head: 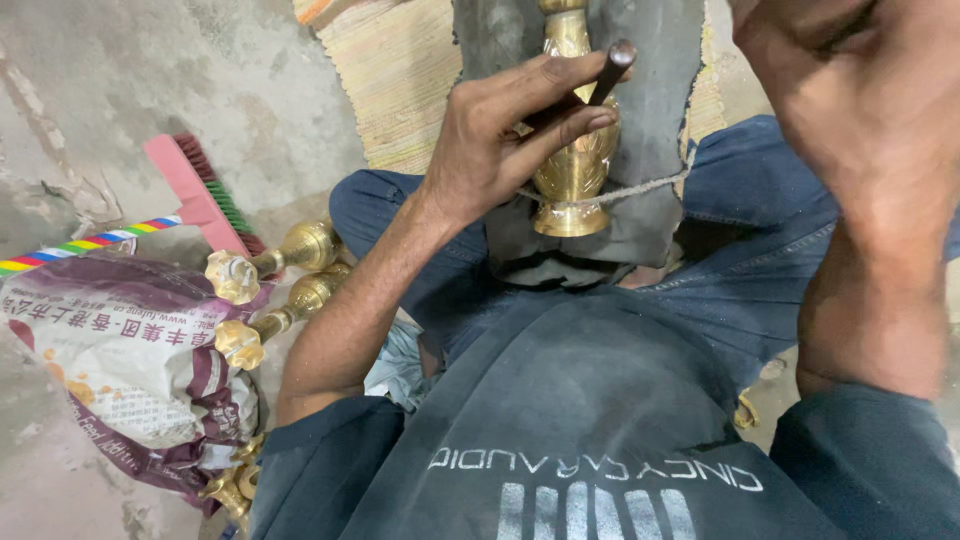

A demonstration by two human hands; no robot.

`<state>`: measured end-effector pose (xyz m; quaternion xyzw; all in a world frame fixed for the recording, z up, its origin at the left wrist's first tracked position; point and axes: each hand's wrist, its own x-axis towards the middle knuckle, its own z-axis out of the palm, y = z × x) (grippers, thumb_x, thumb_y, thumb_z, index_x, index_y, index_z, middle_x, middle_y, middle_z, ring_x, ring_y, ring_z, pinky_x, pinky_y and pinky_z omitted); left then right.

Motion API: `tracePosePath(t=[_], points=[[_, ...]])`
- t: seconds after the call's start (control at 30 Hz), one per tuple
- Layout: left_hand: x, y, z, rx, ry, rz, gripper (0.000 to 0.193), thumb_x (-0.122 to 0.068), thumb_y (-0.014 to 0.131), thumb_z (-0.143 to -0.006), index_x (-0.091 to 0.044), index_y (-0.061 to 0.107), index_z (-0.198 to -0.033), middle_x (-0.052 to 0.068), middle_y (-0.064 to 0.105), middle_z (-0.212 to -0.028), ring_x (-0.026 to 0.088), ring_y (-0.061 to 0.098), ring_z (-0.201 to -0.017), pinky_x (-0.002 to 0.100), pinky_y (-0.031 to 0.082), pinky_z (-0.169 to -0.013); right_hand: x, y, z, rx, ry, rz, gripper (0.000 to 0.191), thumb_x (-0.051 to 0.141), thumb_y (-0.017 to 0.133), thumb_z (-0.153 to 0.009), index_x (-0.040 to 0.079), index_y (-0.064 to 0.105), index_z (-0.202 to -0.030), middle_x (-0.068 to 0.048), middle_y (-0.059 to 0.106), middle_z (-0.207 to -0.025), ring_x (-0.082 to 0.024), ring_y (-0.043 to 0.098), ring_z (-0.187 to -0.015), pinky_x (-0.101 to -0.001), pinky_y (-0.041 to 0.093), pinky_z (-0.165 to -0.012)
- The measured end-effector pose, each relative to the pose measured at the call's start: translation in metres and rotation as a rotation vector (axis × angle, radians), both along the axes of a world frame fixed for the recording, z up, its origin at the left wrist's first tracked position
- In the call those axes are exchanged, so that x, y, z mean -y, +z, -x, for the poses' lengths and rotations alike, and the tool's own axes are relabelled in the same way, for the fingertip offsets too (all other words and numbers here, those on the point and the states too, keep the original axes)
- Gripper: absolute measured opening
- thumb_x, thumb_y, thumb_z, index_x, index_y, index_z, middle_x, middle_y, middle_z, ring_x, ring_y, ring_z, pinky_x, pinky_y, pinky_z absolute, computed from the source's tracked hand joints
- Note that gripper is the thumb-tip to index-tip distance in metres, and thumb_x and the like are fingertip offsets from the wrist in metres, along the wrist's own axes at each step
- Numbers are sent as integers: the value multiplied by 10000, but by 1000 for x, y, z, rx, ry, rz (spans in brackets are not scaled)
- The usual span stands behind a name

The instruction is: The person sits on the floor with a brass vase-shaped object held against a sandbag on their lap and engraves decorative patterns into its surface. They hold a chisel against the brass with one hand and strike it with a wooden mallet in the other hand, repositioning the chisel repeatedly to work different areas of the pattern.

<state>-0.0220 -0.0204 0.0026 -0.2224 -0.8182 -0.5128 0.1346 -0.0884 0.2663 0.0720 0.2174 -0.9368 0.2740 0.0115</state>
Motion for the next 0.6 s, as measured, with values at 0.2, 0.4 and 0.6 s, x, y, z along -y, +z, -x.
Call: tracePosePath(t=[0.2,0.4,0.6], points=[[4,11,0,74,-51,-39,409,-175,763,-1101,-125,583,-1465,37,748,-1279,140,800,-1050,252,688,-876,5,6,0,-118,39,-117,180,121,699,-1045,3,634,-926,-114,642,-780,-205,635,-672,-310,468,-625],[3,24,3,149,-64,-39,339,-152,765,-1090,-129,660,-1411,22,772,-1220,132,811,-1024,260,680,-897,6,13,-3,-357,59,-438,121,119,704,-1023,17,654,-981,-120,658,-829,-233,673,-703,-321,481,-629],[2,30,5,162,-40,-28,350,-167,792,-1046,-126,678,-1375,26,768,-1261,138,801,-1026,288,669,-892,3,9,2,-144,60,-166,138,117,709,-1023,12,643,-964,-122,645,-821,-237,657,-697,-328,474,-627]])
